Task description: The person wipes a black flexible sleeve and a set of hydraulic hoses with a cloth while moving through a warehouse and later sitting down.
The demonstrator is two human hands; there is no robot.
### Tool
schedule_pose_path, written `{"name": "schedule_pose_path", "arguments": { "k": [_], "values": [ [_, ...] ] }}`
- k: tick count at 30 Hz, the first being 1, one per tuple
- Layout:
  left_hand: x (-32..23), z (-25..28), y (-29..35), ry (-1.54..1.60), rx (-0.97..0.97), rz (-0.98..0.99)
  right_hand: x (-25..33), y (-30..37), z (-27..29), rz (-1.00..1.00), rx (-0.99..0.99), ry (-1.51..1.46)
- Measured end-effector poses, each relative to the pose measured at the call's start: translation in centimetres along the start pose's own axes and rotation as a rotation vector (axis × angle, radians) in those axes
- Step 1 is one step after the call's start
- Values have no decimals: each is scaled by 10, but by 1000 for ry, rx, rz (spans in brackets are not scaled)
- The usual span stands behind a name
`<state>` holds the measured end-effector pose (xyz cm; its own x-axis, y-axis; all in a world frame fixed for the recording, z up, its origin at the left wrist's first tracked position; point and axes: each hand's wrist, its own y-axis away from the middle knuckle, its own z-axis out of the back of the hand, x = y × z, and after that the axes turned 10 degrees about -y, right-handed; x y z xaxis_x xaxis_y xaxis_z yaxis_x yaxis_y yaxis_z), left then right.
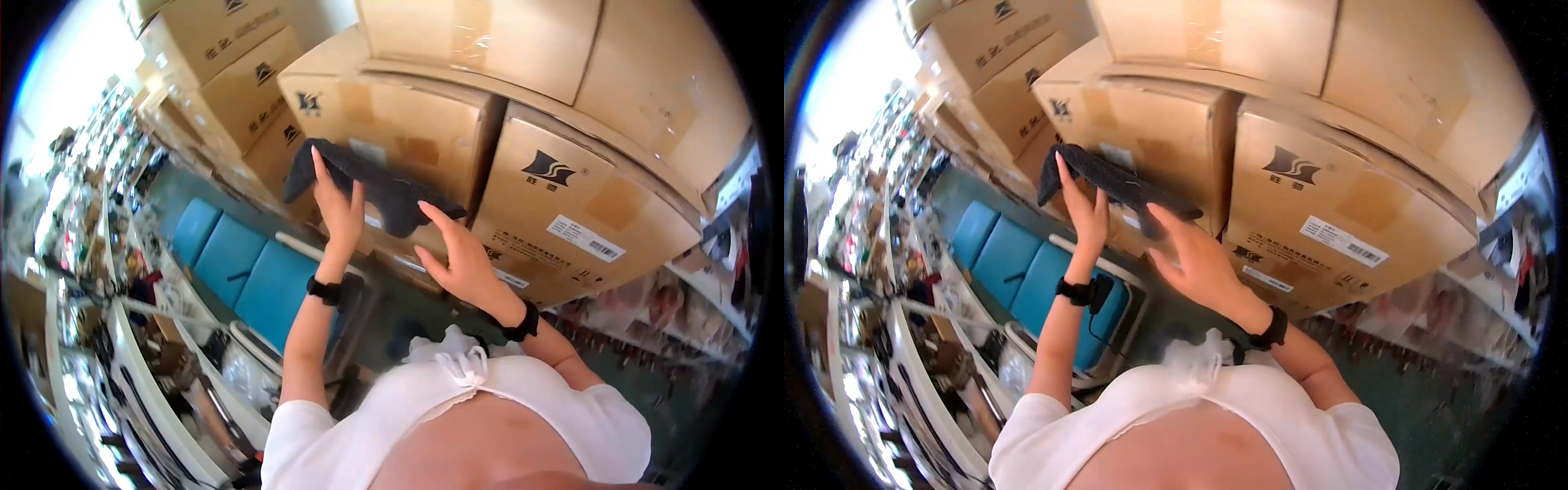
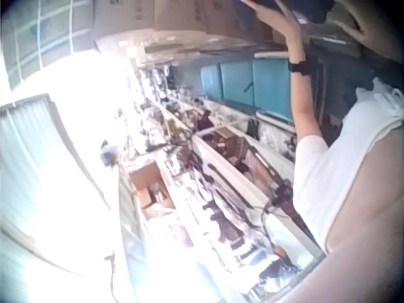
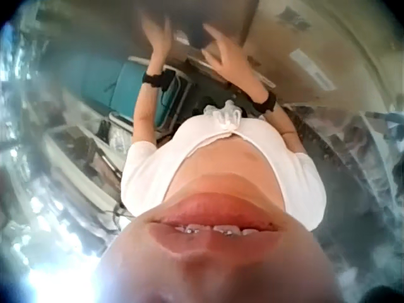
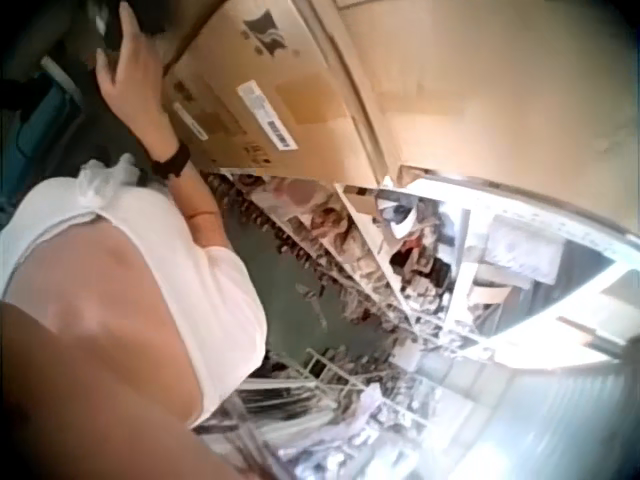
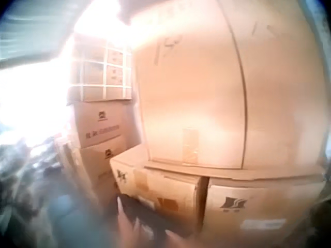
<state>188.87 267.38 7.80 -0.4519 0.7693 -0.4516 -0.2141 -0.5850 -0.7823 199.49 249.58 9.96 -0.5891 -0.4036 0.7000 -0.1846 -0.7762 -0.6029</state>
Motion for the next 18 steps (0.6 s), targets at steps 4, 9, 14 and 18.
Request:
{"name": "schedule_pose_path", "arguments": {
  "k": [4,9,14,18],
  "values": [
    [62,-53,8,-136,112,-93,-5,-10,-19,-279,-66,224],
    [131,-91,28,-278,153,-332,-20,-8,-59,-146,-341,449],
    [200,-112,38,-33,722,-391,-25,-27,-105,-490,-461,470],
    [189,-125,60,167,833,-424,-68,-34,-136,-286,-431,698]
  ]
}}
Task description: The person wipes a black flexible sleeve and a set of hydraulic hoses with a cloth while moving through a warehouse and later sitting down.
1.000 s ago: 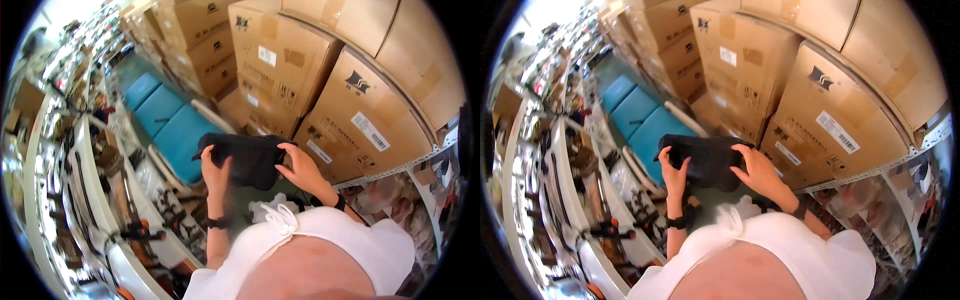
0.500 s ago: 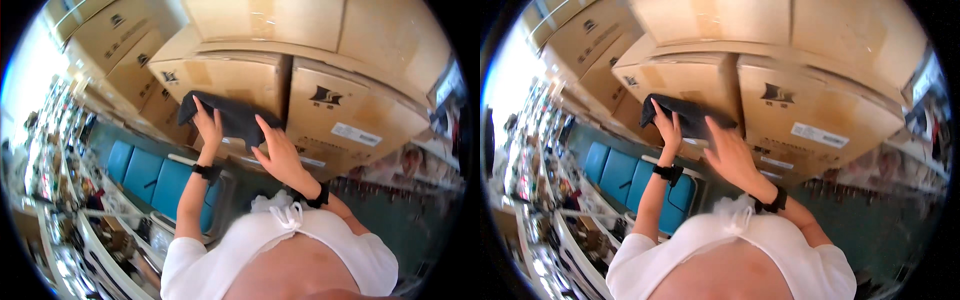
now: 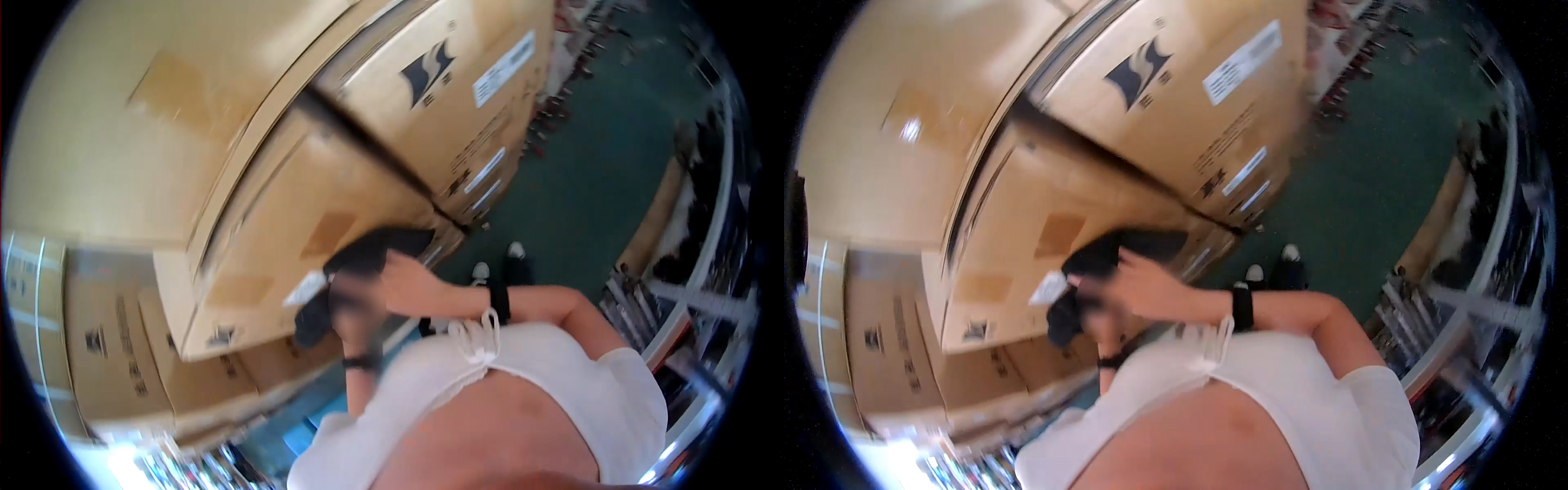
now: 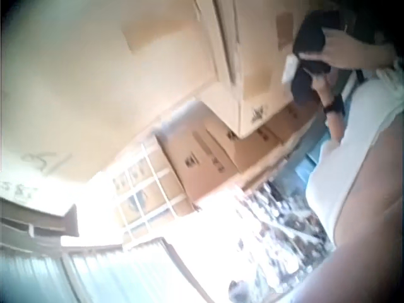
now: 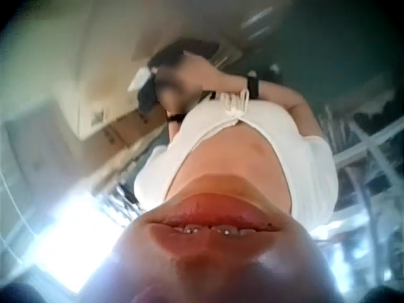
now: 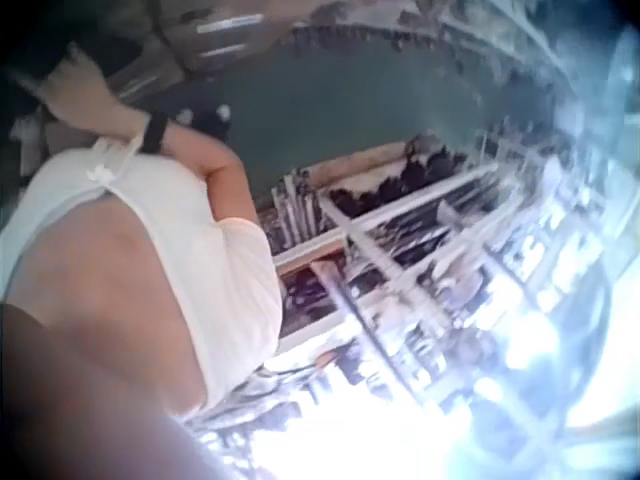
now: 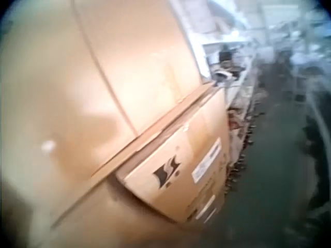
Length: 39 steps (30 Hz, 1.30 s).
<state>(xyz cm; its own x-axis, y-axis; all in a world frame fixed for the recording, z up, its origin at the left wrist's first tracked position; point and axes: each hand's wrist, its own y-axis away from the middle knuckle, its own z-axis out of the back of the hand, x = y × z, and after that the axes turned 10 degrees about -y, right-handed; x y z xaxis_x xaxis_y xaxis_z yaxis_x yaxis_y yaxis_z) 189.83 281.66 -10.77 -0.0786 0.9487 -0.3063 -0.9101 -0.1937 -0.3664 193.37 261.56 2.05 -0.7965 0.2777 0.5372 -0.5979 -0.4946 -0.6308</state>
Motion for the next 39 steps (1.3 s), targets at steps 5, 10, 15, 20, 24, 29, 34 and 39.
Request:
{"name": "schedule_pose_path", "arguments": {
  "k": [5,10,15,20,24,29,34,39],
  "values": [
    [-7,3,25,155,-23,15,15,-6,2,-17,24,66],
    [5,-21,66,311,-30,-26,2,39,-39,-84,-225,-59],
    [16,-63,102,492,-85,-104,-24,113,-98,-199,-221,-11],
    [30,-95,114,717,-159,-238,-26,161,-167,-167,-476,135],
    [56,-87,115,870,-198,-315,11,166,-218,-247,-353,276],
    [73,-23,95,814,-588,-270,51,111,-231,-71,-638,328],
    [89,2,74,1033,-774,-31,50,65,-249,186,-533,312],
    [84,-18,21,1227,-561,-117,20,16,-264,283,-538,424]
  ]
}}
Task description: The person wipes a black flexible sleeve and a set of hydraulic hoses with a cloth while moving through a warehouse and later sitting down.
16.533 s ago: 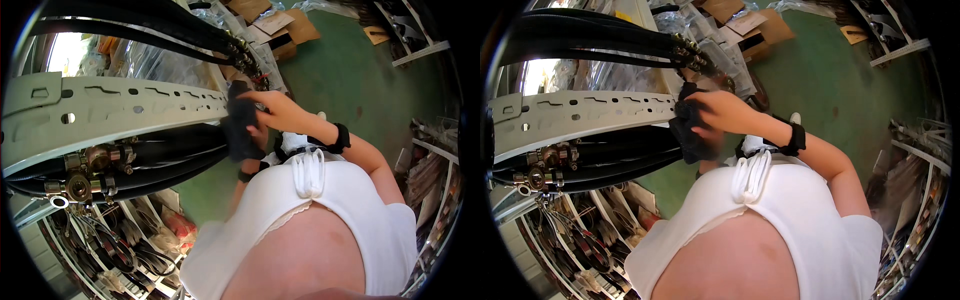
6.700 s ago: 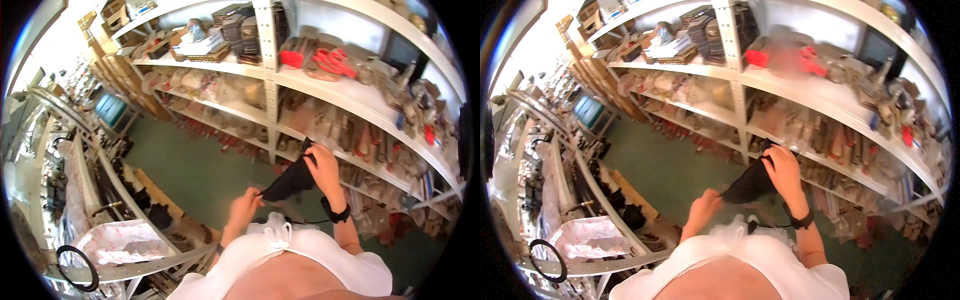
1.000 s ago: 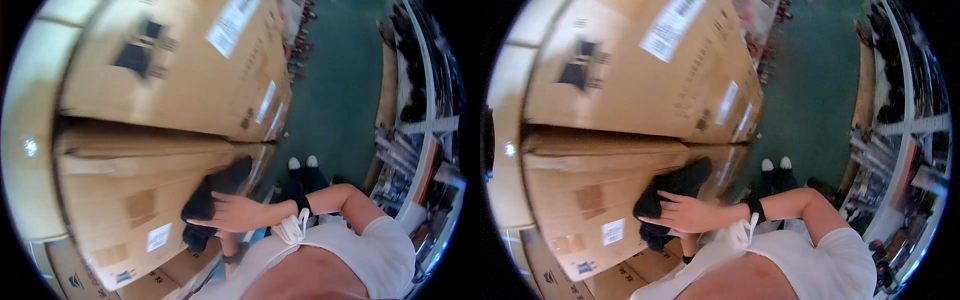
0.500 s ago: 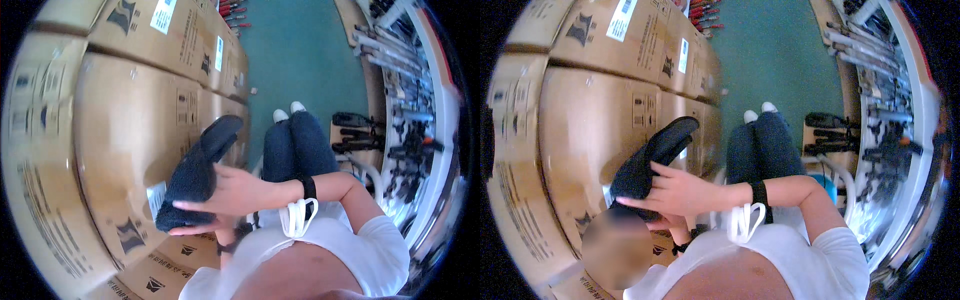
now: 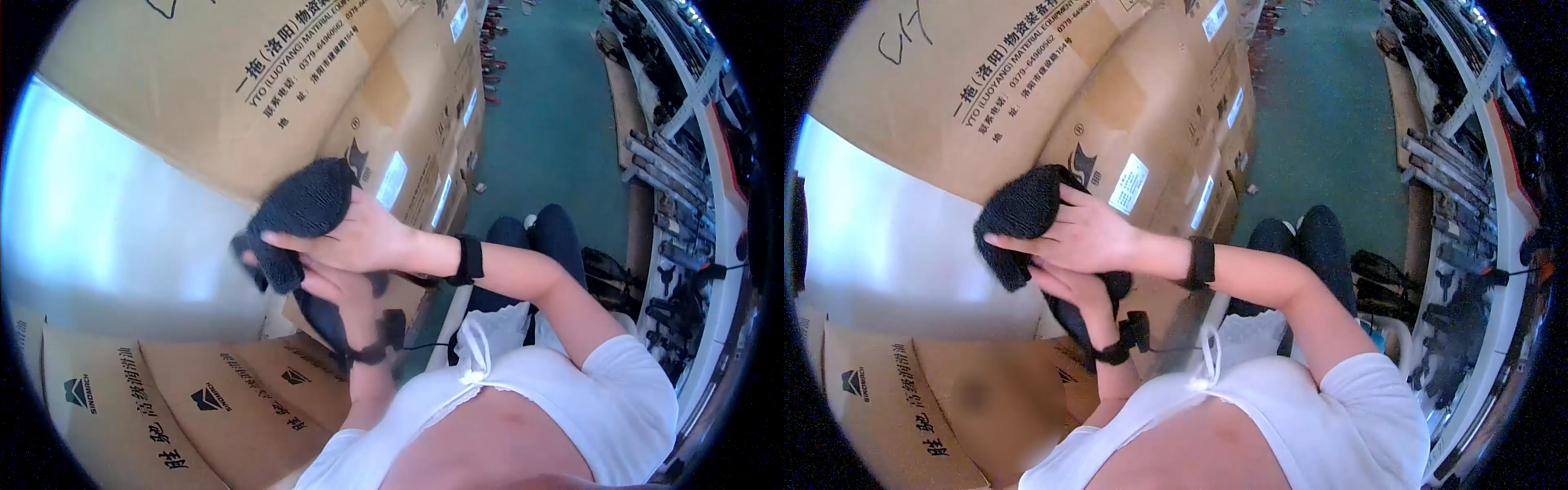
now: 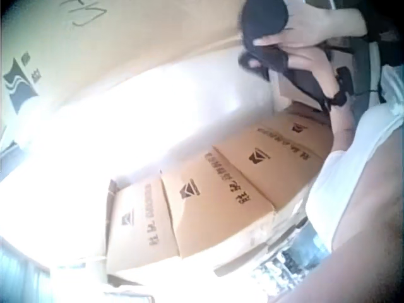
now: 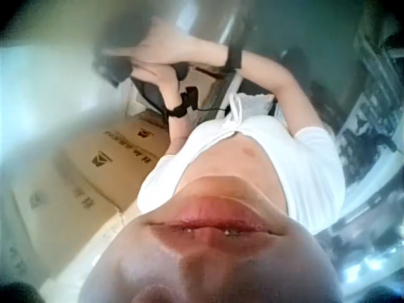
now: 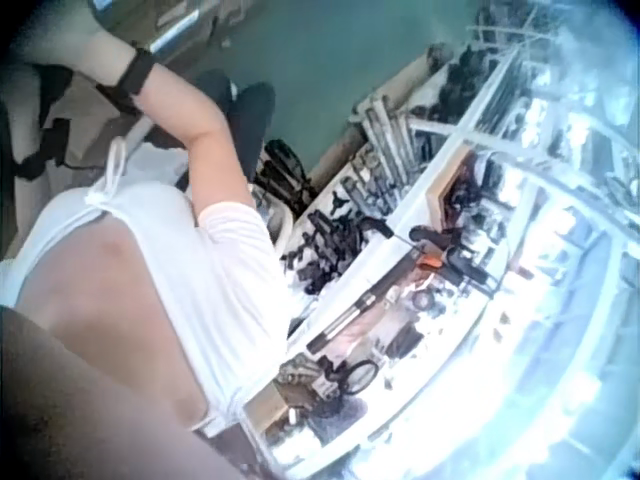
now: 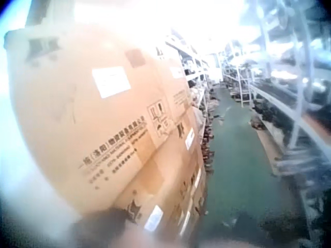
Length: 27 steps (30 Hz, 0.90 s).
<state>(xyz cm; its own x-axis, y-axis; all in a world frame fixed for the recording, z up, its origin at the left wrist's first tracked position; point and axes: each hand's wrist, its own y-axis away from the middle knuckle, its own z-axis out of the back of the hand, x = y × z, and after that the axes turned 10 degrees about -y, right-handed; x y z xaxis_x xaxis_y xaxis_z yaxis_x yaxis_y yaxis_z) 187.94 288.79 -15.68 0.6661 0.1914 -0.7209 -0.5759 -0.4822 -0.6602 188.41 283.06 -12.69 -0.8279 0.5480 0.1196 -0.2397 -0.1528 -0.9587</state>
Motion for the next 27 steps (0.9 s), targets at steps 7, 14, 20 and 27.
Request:
{"name": "schedule_pose_path", "arguments": {
  "k": [7,14,20,27],
  "values": [
    [50,24,35,-662,253,-344,-20,49,-8,-22,-149,-151],
    [59,48,83,-821,467,-371,-16,133,3,-396,156,-119],
    [23,38,80,-547,429,141,-9,134,25,-574,184,-91],
    [-35,-23,-10,-609,143,-376,-40,17,37,-237,-238,-127]
  ]
}}
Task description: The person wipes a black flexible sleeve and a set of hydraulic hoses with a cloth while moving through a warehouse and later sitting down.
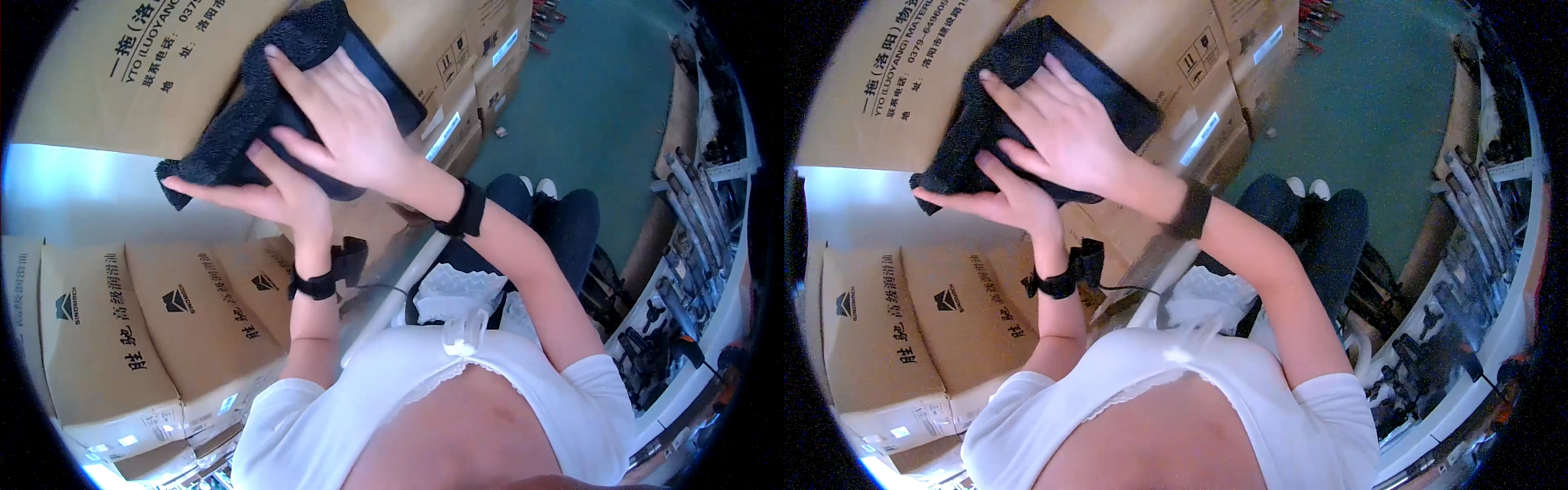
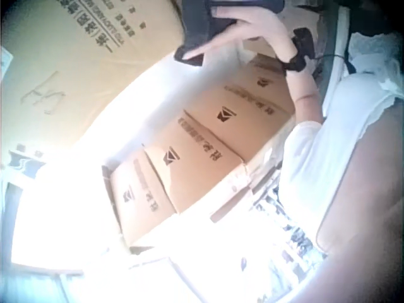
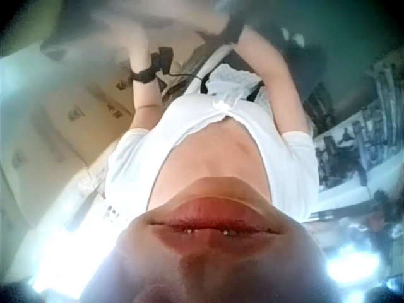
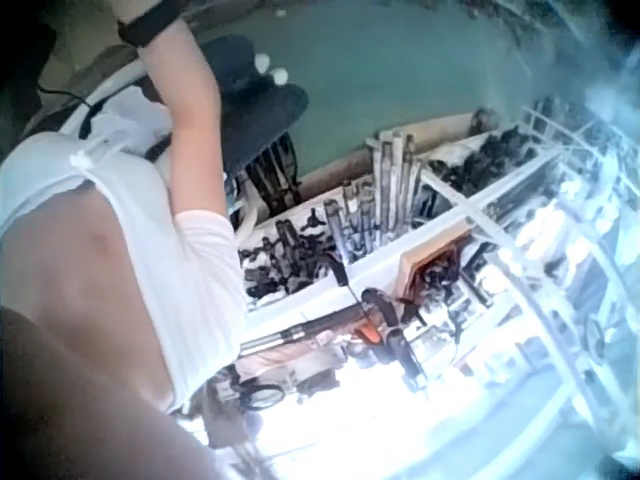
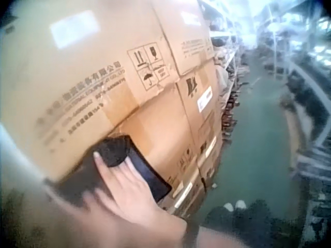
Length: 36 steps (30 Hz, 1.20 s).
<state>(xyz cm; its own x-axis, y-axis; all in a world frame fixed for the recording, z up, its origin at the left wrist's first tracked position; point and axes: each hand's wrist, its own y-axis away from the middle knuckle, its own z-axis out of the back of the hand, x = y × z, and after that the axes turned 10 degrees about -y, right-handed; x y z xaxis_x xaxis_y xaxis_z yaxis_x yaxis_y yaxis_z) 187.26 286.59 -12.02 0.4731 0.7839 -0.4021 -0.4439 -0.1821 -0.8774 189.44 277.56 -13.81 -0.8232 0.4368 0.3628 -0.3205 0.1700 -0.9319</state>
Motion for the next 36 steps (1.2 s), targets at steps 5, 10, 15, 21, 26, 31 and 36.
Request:
{"name": "schedule_pose_path", "arguments": {
  "k": [5,10,15,21,26,31,36],
  "values": [
    [30,-5,59,-309,30,26,-8,64,3,-310,162,117],
    [66,-9,117,-688,166,-512,-19,129,19,-487,212,209],
    [74,13,103,-408,267,-272,6,90,19,-402,313,35],
    [87,-4,93,-474,210,-180,17,88,-3,-408,187,-137],
    [81,0,117,-29,745,-157,2,146,-2,-629,126,-86],
    [93,5,132,921,569,908,15,121,12,-531,273,-60],
    [91,25,120,616,315,591,30,126,-2,-281,491,-154]
  ]
}}
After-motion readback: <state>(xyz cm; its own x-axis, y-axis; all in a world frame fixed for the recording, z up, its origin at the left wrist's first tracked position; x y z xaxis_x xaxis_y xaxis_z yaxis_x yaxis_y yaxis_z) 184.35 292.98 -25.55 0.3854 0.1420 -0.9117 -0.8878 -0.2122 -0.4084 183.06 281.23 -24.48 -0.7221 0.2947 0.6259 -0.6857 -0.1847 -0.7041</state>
